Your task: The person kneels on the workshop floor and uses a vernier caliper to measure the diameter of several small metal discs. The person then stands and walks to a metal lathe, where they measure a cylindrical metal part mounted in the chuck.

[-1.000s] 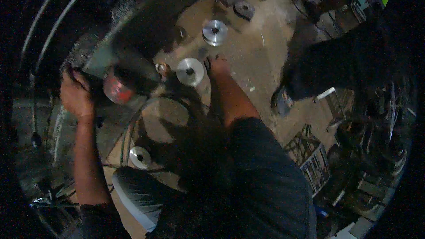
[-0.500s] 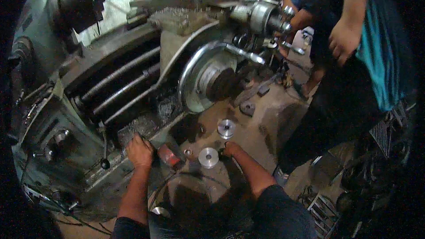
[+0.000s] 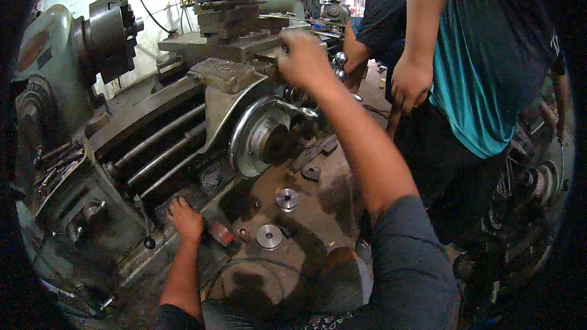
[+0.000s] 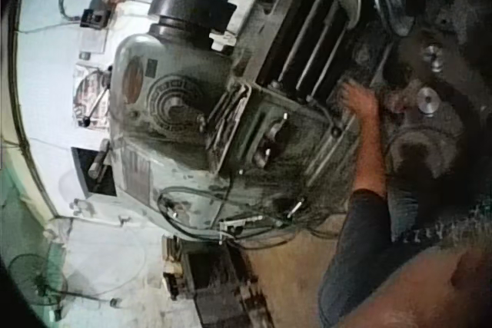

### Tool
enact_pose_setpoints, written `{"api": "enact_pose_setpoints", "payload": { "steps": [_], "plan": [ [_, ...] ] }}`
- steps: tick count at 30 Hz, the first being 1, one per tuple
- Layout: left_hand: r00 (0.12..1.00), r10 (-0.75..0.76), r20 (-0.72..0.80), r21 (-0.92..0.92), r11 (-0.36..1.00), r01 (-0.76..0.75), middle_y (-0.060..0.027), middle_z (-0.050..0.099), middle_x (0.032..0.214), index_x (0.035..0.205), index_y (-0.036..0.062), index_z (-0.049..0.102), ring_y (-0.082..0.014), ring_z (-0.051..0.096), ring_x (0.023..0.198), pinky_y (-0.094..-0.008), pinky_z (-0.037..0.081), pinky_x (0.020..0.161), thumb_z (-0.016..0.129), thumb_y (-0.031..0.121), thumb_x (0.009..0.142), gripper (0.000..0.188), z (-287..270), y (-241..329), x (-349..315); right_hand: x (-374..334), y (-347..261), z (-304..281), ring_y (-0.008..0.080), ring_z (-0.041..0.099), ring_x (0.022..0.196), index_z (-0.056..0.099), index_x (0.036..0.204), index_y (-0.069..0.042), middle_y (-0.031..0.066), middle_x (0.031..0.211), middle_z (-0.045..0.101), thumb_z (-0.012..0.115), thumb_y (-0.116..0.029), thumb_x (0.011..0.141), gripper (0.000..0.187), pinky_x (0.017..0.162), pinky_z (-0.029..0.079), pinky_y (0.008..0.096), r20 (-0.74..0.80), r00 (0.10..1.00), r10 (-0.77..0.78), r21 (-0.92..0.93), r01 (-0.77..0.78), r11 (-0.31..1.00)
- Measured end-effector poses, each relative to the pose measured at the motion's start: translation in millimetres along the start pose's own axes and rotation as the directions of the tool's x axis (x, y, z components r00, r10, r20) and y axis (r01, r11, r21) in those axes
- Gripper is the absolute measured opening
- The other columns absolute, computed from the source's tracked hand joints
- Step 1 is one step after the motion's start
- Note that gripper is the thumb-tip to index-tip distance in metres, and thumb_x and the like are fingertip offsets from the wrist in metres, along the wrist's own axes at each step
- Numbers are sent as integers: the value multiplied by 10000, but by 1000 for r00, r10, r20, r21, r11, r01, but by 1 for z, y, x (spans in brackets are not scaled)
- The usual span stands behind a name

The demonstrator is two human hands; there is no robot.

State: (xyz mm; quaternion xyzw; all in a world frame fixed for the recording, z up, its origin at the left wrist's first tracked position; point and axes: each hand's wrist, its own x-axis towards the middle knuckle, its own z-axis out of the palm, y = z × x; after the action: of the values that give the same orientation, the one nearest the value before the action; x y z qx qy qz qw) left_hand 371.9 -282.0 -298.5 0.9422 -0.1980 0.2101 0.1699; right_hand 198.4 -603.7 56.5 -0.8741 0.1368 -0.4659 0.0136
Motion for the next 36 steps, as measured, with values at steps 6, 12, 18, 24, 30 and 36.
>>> {"api": "enact_pose_setpoints", "payload": {
  "steps": [6,12,18,24,30,36],
  "plan": [
    [996,43,-75,51,998,-39,-174,552,1106,1074,16,562,-352,526,1067,-488,375,1023,663,187,694,429,7,5,2,132,65,36,396,578,1173,599,1218,-66,187,1278,584,600,-166,867,365,976,475,505,134,965,226,-540,-120,833],
    [991,90,-100,77,994,-82,-167,580,1006,971,31,578,-346,551,988,-473,396,984,650,181,667,347,13,3,4,174,103,94,343,556,1245,602,1296,-117,153,1359,571,401,-209,964,398,1012,430,525,264,894,362,-580,-153,800],
    [980,132,-147,100,988,-118,-156,593,968,937,39,574,-342,565,943,-474,420,941,639,166,684,291,18,2,2,174,98,104,304,608,1192,646,1255,-130,112,1321,609,442,-203,942,381,938,509,465,174,899,402,-564,-244,789],
    [985,104,-140,135,987,-85,-145,603,972,944,44,574,-333,575,933,-460,440,895,640,159,699,279,25,2,3,150,99,68,318,651,1122,729,1106,-130,120,1176,691,534,-235,912,295,875,541,456,-209,773,600,-374,-630,681],
    [988,98,-117,146,986,-80,-138,610,1026,1001,38,581,-330,581,973,-456,436,907,635,168,716,318,27,1,3,123,120,-14,329,692,993,733,1020,-35,222,1036,702,630,-240,808,312,825,547,421,-287,712,640,-177,-697,695],
    [987,140,-73,170,977,-126,-147,611,1051,1049,28,556,-335,583,1007,-444,426,972,646,198,727,376,23,-2,0,16,112,-88,145,580,602,666,896,-21,39,730,626,676,-136,887,116,560,493,297,19,961,275,494,-249,833]
  ]
}}
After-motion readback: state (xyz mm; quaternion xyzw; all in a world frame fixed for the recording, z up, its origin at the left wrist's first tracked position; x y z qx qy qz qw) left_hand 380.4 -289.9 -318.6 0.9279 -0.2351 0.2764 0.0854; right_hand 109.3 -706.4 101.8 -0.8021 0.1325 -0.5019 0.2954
